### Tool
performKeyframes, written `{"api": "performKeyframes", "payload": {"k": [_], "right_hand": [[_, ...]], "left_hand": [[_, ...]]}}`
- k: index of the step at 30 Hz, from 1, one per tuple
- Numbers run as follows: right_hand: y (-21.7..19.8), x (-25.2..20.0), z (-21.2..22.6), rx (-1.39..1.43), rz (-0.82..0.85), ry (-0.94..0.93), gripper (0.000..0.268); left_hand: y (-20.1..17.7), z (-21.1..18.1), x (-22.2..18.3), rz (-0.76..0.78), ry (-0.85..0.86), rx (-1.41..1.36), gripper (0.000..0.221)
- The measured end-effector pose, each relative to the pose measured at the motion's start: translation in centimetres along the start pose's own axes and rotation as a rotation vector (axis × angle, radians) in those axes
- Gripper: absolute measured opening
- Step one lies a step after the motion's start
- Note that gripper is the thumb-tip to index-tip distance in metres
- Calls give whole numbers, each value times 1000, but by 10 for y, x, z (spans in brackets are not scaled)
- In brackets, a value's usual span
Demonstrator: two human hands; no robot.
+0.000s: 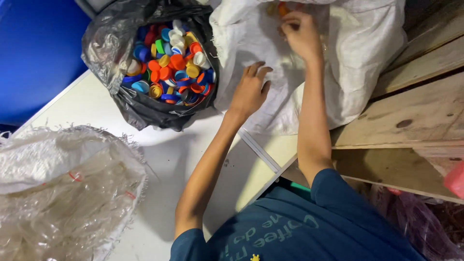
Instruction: The person repeatedly picks up plastic bottles from a white sack, removes the caps by hand, and places the caps into a black bag while discarding the empty bottles into another sack. The process is continuous and repetitive throughout the clip.
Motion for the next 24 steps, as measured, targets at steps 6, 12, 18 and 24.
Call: {"api": "performKeyframes", "payload": {"k": [6,12,18,24], "right_hand": [[57,19,-25,-125,-166,19,53],[90,40,-24,-292,-154,-92,75],[111,41,22,20,196,-95,88],[112,40,26,-79,352,4,54]], "left_hand": [[43,23,11,-114,-95,271,70],[15,55,18,-289,-181,-12,106],[7,81,20,-392,-265,-265,84],[1,79,17,-427,-187,-311,80]]}}
Point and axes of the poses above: each hand's wrist, its own x-axis towards the middle knuckle, its own y-axis out of the palm, z = x × y, the point moved 3 cm from there along x, towards the middle knuckle, and after that the axes turned 1 degree about -z, right-handed, at the moved point
